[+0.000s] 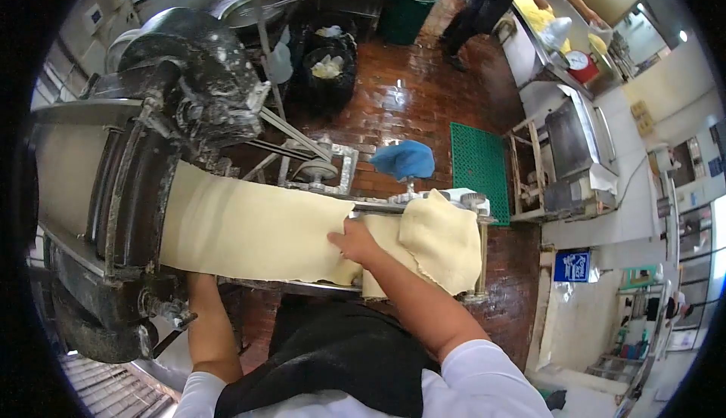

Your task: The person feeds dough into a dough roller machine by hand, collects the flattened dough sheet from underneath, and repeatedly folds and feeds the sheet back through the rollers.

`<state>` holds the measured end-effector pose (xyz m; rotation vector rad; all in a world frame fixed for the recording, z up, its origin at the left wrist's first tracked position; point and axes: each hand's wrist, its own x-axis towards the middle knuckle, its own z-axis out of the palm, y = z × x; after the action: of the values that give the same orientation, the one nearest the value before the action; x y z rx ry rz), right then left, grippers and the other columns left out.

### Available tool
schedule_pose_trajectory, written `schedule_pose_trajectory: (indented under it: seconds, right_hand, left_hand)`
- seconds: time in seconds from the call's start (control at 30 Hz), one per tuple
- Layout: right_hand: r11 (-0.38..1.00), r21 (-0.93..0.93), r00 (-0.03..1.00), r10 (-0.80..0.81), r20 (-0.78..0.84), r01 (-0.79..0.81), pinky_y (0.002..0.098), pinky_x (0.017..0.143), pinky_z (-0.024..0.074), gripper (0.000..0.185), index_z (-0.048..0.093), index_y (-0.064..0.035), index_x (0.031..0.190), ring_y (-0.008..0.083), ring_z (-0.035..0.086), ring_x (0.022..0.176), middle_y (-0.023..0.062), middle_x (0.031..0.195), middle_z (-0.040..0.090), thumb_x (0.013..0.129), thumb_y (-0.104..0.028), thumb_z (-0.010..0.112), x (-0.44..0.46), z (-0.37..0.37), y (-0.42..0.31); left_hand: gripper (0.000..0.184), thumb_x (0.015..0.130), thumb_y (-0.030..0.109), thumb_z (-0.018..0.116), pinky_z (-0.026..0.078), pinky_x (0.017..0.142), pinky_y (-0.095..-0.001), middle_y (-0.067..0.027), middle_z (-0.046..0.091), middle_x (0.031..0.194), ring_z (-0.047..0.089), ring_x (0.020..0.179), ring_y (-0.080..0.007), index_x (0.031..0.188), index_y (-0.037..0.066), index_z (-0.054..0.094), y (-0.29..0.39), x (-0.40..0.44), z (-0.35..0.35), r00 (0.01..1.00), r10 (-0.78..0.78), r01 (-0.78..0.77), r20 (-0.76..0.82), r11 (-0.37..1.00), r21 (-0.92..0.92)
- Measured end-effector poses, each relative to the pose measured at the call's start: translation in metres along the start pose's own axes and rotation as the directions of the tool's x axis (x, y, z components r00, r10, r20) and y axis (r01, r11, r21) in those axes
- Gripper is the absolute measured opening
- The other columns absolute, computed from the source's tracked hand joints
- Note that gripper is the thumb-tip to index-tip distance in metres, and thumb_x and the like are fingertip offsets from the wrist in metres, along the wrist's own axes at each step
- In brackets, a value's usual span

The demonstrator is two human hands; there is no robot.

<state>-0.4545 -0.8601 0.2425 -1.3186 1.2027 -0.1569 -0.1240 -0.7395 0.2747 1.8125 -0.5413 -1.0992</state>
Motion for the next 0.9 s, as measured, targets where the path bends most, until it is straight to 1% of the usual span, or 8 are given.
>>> schedule_pose_trajectory:
  seconds: [0.1,0.3,0.4,0.47,0.53,0.7,0.8,0.9]
  right_hand:
    - [0.936,-0.278,0.971,-0.235,-0.040,0.215,0.0379,0.078,0.0511,0.045,0.060,-0.0007,0.114,0.0271,0.065,0.089,0.0163,0.101,0.066,0.086,-0.036,0.063,-0.011,-0.014,0.021]
    - [0.795,-0.603,0.680,-0.410,-0.608,-0.060,0.0399,0.101,0.0402,0.054,0.053,0.0017,0.123,0.0354,0.051,0.117,0.0203,0.123,0.055,0.079,-0.027,0.069,-0.066,-0.129,0.085]
    - [0.823,-0.453,0.545,-0.218,-0.810,-0.343,0.0405,0.099,0.0408,0.067,0.047,0.0020,0.129,0.0358,0.052,0.115,0.0223,0.125,0.053,0.076,-0.030,0.071,-0.102,-0.165,0.118]
    - [0.877,-0.277,0.636,0.041,-0.771,-0.392,0.0408,0.096,0.0431,0.071,0.046,0.0044,0.129,0.0373,0.055,0.111,0.0235,0.121,0.056,0.074,-0.031,0.073,-0.111,-0.180,0.147]
    - [0.862,-0.307,0.627,0.017,-0.779,-0.404,0.0394,0.093,0.0447,0.071,0.048,0.0044,0.128,0.0353,0.057,0.107,0.0227,0.118,0.058,0.074,-0.033,0.074,-0.113,-0.169,0.144]
    - [0.955,-0.081,0.519,0.082,-0.851,-0.284,0.0376,0.084,0.0486,0.070,0.052,0.0087,0.120,0.0299,0.061,0.097,0.0202,0.108,0.062,0.073,-0.037,0.077,-0.104,-0.172,0.145]
    - [0.841,0.357,0.686,0.540,-0.488,-0.408,0.0357,0.071,0.0519,0.052,0.059,0.0047,0.113,0.0241,0.065,0.076,0.0129,0.094,0.067,0.074,-0.026,0.077,-0.106,-0.186,0.117]
    - [0.964,-0.070,0.798,0.171,-0.578,-0.258,0.0346,0.074,0.0517,0.046,0.060,0.0027,0.111,0.0232,0.065,0.081,0.0120,0.098,0.067,0.074,-0.022,0.074,-0.085,-0.187,0.156]
  left_hand:
    - [0.062,0.094,0.051,0.042,0.040,0.100,-0.0396,-0.0119,0.054,0.130,0.053,0.116,-0.0266,0.134,0.004,0.046,0.019,-0.002,0.020,0.985,-0.144,0.117,0.092,0.962,0.246]
    - [0.067,0.093,0.056,0.043,0.038,0.104,-0.0388,-0.0119,0.054,0.130,0.053,0.116,-0.0267,0.133,0.003,0.047,0.056,-0.006,0.084,0.909,-0.370,0.194,0.194,0.784,0.590]
    - [0.067,0.094,0.053,0.041,0.031,0.107,-0.0335,-0.0179,0.047,0.137,0.042,0.127,-0.0252,0.136,0.001,0.044,0.068,-0.036,0.102,0.977,-0.172,0.122,0.124,0.935,0.334]
    - [0.062,0.095,0.048,0.042,0.029,0.109,-0.0360,-0.0200,0.047,0.136,0.043,0.126,-0.0321,0.136,0.002,0.043,-0.036,0.015,0.115,0.973,0.157,-0.171,0.169,0.983,0.069]
    - [0.060,0.094,0.046,0.042,0.028,0.110,-0.0380,-0.0192,0.047,0.137,0.042,0.128,-0.0322,0.135,0.002,0.045,-0.172,0.051,0.117,0.871,0.405,-0.482,0.277,0.601,0.638]
    - [0.041,0.081,0.018,0.059,0.039,0.100,-0.0433,-0.0246,0.054,0.123,0.049,0.116,-0.0392,0.120,0.006,0.057,-0.113,-0.048,0.106,0.962,0.187,-0.273,0.200,0.682,0.678]
    - [0.041,0.079,0.013,0.059,0.039,0.099,-0.0436,-0.0245,0.054,0.122,0.049,0.115,-0.0396,0.119,0.004,0.056,-0.129,-0.062,0.092,0.957,0.287,-0.267,0.054,0.785,0.559]
    - [0.055,0.080,0.011,0.061,0.034,0.105,-0.0439,-0.0260,0.045,0.133,0.042,0.125,-0.0410,0.131,-0.002,0.043,-0.122,-0.096,0.078,0.937,0.314,-0.167,-0.152,0.787,0.594]
